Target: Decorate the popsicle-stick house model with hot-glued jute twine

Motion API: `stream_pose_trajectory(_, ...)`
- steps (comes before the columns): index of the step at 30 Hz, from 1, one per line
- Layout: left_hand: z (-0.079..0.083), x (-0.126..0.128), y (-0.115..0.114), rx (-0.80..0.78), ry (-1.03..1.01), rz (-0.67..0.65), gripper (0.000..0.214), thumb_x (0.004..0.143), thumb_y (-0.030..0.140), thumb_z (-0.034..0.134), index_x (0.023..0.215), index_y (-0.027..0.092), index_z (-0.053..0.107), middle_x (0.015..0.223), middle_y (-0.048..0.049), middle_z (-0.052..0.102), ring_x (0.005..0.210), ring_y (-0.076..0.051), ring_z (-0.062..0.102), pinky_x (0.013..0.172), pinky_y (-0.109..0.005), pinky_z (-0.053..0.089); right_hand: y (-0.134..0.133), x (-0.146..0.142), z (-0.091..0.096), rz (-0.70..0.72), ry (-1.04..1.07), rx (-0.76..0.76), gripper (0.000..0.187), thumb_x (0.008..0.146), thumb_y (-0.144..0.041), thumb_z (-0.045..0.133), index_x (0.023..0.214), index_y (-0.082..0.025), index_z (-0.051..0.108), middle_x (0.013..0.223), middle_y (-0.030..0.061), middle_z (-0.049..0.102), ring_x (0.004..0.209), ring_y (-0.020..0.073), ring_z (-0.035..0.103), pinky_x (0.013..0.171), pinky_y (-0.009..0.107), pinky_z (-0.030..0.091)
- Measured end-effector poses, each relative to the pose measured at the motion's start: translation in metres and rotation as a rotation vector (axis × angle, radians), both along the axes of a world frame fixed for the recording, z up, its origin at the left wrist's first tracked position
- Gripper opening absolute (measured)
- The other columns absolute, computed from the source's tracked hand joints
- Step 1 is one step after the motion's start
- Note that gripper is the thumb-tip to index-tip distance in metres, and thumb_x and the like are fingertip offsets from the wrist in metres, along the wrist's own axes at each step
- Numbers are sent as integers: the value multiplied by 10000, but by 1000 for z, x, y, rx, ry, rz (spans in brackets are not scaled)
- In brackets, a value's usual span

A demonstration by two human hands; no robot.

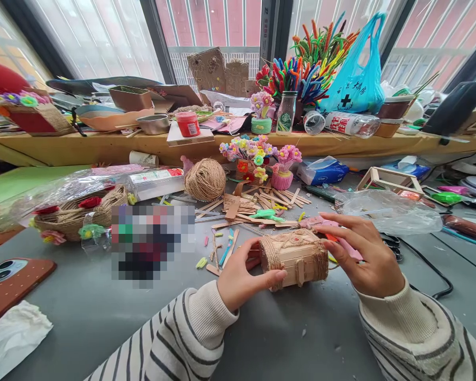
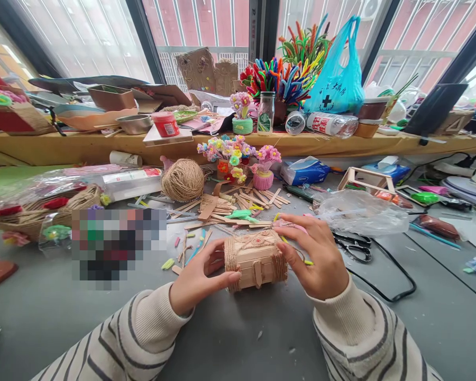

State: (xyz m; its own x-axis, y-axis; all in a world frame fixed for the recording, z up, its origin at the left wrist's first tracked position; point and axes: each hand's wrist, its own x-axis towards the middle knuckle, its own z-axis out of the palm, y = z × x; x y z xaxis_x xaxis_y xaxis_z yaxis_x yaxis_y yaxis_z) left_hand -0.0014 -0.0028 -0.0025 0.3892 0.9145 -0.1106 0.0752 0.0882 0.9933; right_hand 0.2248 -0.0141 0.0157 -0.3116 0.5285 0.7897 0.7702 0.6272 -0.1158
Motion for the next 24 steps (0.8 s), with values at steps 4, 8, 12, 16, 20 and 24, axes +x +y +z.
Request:
stream_pose_trajectory(4,2,-1,0,-51,3,37,624,546,391,779,1052,140,512,1132,-153,614,1071,-274,580,966,-420,443,1,4,0,-58,106,-22,131,820,-197,570,943,-171,606,962,90,669,948,208,607,844,363,465)
stream_pose_trajectory(8,1,-2,2,-85,-39,63,623,523,430,798,1022,155,546,1083,-133,652,1049,-268,600,952,-417,458,-1,5,-5,-155,263,-64,38,816,-243,579,809,-207,587,822,39,649,818,178,606,787,342,483)
stream_pose_trajectory(12,-10,-3,9,-63,-176,85,591,551,496,774,1014,178,592,1057,-107,677,1011,-277,623,912,-446,485,-3,3,-8,-297,491,-116,123,832,-327,553,785,-213,558,781,35,607,766,180,581,752,354,465)
stream_pose_trajectory(16,-16,-7,14,-146,-263,99,595,583,559,726,1027,176,624,1132,-122,646,1087,-315,583,886,-446,500,-5,4,-8,-371,583,-135,194,842,-400,515,790,-214,525,805,44,584,752,193,573,718,366,458)
stream_pose_trajectory(20,-10,-11,15,-174,-410,80,603,644,580,661,1118,213,602,1190,-113,618,1087,-311,585,838,-424,527,-3,8,-7,-412,528,-138,226,877,-408,447,783,-212,506,761,33,570,697,173,551,679,343,446)
stream_pose_trajectory(24,-5,-12,14,-60,-415,178,635,668,577,642,1169,199,545,1231,-115,583,1148,-309,540,879,-420,506,7,17,-16,-311,339,-197,363,879,-432,426,621,-211,554,640,24,557,628,159,517,648,325,428)
